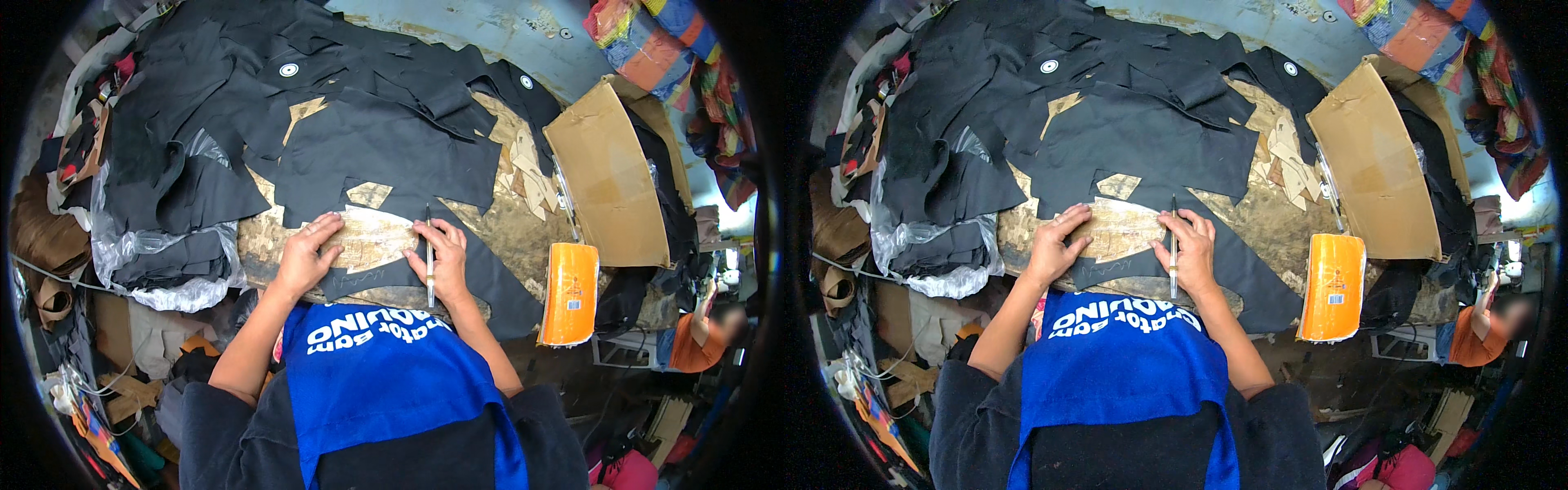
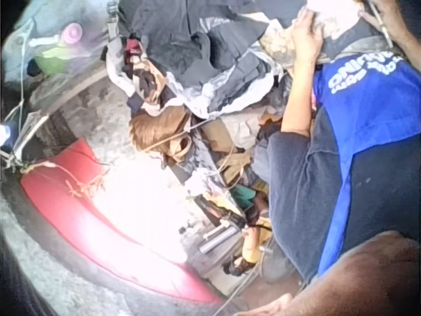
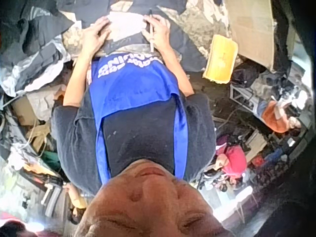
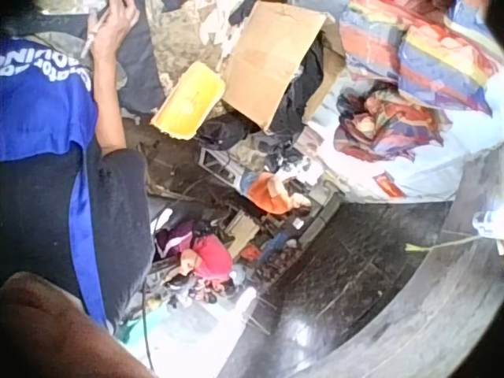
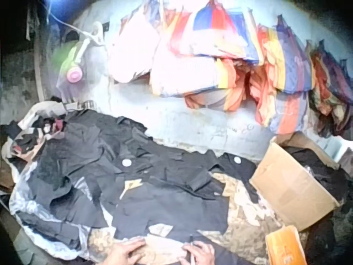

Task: The person lays out black fabric on a worktable, places a cardboard pattern on top, and uses a white marker to trace the pattern outline onto the fabric. The person repeats this process with multiple pattern pieces, moving them to different positions on the fabric to mark several shapes.

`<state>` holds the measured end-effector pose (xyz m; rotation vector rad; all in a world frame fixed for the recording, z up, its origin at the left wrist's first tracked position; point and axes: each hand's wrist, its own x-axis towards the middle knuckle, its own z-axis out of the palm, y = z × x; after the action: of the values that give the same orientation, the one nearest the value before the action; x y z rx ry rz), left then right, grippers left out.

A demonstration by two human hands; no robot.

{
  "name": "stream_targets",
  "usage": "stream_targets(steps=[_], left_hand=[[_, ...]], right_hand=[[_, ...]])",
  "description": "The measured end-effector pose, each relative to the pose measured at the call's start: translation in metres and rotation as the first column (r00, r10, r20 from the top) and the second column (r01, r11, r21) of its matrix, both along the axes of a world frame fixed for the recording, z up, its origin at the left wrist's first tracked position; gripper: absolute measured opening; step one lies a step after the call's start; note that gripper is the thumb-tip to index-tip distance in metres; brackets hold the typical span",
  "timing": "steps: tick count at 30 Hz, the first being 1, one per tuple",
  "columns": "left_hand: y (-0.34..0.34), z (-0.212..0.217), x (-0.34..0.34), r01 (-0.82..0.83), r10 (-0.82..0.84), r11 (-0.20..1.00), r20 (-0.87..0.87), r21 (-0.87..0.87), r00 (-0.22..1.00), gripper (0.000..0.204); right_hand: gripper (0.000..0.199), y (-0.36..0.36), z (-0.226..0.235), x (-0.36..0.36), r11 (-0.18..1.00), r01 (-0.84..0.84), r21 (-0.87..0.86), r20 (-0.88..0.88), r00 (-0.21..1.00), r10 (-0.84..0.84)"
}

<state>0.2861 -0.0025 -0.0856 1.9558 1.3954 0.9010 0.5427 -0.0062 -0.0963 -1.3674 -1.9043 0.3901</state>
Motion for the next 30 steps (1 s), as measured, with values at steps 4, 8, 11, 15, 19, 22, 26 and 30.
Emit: stream_targets(steps=[4,8,11,15,19,22,26,30], left_hand=[[-0.012,0.006,0.031,0.095,-0.052,0.985,-0.279,0.145,0.959,0.038],[-0.020,0.003,0.060,0.270,-0.240,0.963,-0.405,0.018,0.882,0.050],[-0.018,-0.002,0.062,0.286,-0.299,0.953,-0.417,-0.095,0.858,0.053],[-0.018,-0.004,0.060,0.288,-0.298,0.953,-0.428,-0.091,0.853,0.053],[-0.018,-0.002,0.060,0.282,-0.290,0.956,-0.418,-0.083,0.861,0.052],[-0.017,0.001,0.059,0.286,-0.299,0.953,-0.408,-0.095,0.862,0.052],[-0.016,0.002,0.058,0.300,-0.322,0.946,-0.425,-0.121,0.846,0.052],[-0.015,0.002,0.058,0.301,-0.337,0.942,-0.426,-0.150,0.840,0.050]], right_hand=[[0.039,0.001,-0.002,0.001,1.000,-0.011,0.005,0.040,0.999,0.011],[0.039,0.000,-0.002,0.001,1.000,-0.015,-0.007,0.037,0.999,0.015],[0.038,0.001,0.002,0.002,0.999,-0.019,-0.043,0.039,0.999,0.021],[0.031,0.010,0.013,-0.003,0.997,-0.016,-0.075,-0.123,0.992,0.006],[0.019,0.027,0.021,-0.021,0.964,-0.172,-0.202,-0.417,0.906,0.074],[0.020,0.042,0.019,-0.046,0.944,-0.206,-0.256,-0.460,0.885,0.068],[0.021,0.054,0.016,-0.062,0.847,-0.303,-0.437,-0.515,0.856,0.041],[0.022,0.060,0.012,-0.074,0.870,-0.306,-0.387,-0.544,0.837,0.052]])
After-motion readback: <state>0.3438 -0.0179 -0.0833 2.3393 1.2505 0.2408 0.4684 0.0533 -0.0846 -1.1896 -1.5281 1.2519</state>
